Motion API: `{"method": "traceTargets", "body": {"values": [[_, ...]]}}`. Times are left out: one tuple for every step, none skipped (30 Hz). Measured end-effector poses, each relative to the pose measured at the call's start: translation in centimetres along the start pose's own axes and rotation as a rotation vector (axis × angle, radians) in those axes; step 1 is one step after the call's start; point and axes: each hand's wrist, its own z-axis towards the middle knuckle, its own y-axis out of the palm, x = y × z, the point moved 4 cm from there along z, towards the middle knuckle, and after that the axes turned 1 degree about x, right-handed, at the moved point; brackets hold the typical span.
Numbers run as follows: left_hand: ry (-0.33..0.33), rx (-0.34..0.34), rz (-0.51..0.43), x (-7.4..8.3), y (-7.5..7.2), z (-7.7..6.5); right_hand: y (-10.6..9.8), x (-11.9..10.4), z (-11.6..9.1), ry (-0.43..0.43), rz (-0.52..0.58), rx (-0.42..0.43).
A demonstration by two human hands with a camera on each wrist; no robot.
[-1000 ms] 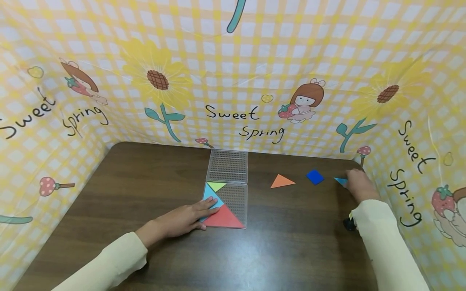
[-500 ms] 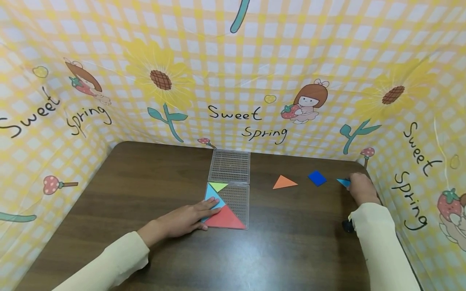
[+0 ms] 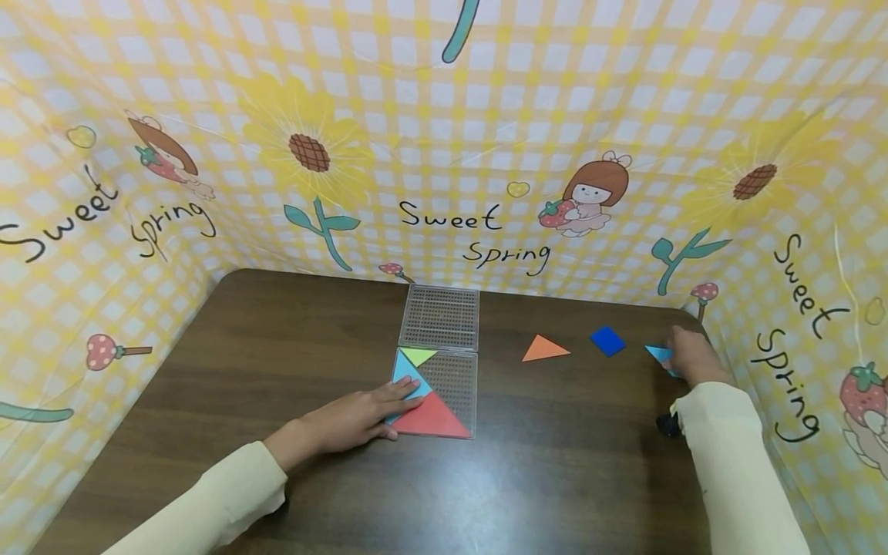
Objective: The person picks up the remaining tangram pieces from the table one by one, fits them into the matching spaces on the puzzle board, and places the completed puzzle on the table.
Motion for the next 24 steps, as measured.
{"method": "traceTargets", "body": {"values": [[0.0,-0.001,-0.001,0.0,0.0,0.0,-0.1,0.0,0.0,0.005,0.005,0.005],[-0.001,-0.001,-0.002,0.0,0.0,0.0,-0.2,0.0,0.0,0.012,0.008,0.01],[0.001,0.0,-0.004,0.0,0.1,0.1,-0.4,0.1,-0.1,0.02,0.015,0.016],[0.001,-0.001,-0.007,0.0,0.1,0.1,-0.5,0.2,0.0,0.023,0.021,0.026],[0.003,0.0,-0.006,0.0,0.1,0.1,-0.6,0.3,0.0,0.027,0.028,0.037],[0.005,0.0,-0.005,0.0,0.0,0.1,-0.8,0.3,0.1,0.025,0.036,0.047],[0.005,0.001,-0.005,0.1,0.0,0.1,-1.0,0.4,0.1,0.024,0.04,0.058],[0.006,0.002,-0.009,0.1,0.0,0.1,-1.2,0.4,0.1,0.022,0.042,0.071],[0.006,0.002,-0.012,0.1,0.0,0.1,-1.4,0.5,0.1,0.017,0.045,0.083],[0.006,0.002,-0.011,0.1,0.0,0.1,-1.6,0.5,0.1,0.013,0.045,0.097],[0.005,0.002,-0.013,0.1,-0.1,0.1,-1.9,0.5,0.0,0.011,0.046,0.107],[0.003,0.003,-0.016,0.1,-0.1,0.1,-2.2,0.4,0.0,0.007,0.043,0.115],[0.001,0.002,-0.021,0.1,-0.1,0.1,-2.4,0.3,0.0,0.003,0.039,0.132],[-0.001,0.003,-0.024,0.1,-0.1,0.0,-2.7,0.2,-0.1,-0.002,0.034,0.153],[-0.002,0.002,-0.023,0.1,-0.2,0.0,-2.9,0.1,-0.1,-0.005,0.036,0.171],[-0.003,0.001,-0.024,0.1,-0.2,0.0,-3.1,-0.1,-0.2,-0.008,0.044,0.187],[-0.004,0.0,-0.027,0.1,-0.2,0.0,-3.2,-0.3,-0.2,-0.014,0.051,0.201],[-0.004,-0.002,-0.028,0.1,-0.2,0.0,-3.3,-0.6,-0.3,-0.019,0.06,0.214],[-0.003,-0.003,-0.029,0.2,-0.2,0.1,-3.4,-0.8,-0.3,-0.021,0.072,0.226],[-0.003,-0.004,-0.029,0.2,-0.2,0.1,-3.5,-1.0,-0.4,-0.022,0.093,0.231],[-0.002,-0.006,-0.03,0.2,-0.2,0.1,-3.6,-1.3,-0.5,-0.023,0.119,0.23],[-0.001,-0.005,-0.032,0.2,-0.2,0.1,-3.6,-1.7,-0.6,-0.023,0.148,0.228],[0.002,-0.005,-0.029,0.2,-0.2,0.1,-3.7,-2.0,-0.6,-0.025,0.171,0.228],[0.004,-0.003,-0.03,0.2,-0.3,0.1,-3.8,-2.2,-0.7,-0.026,0.194,0.228]]}}
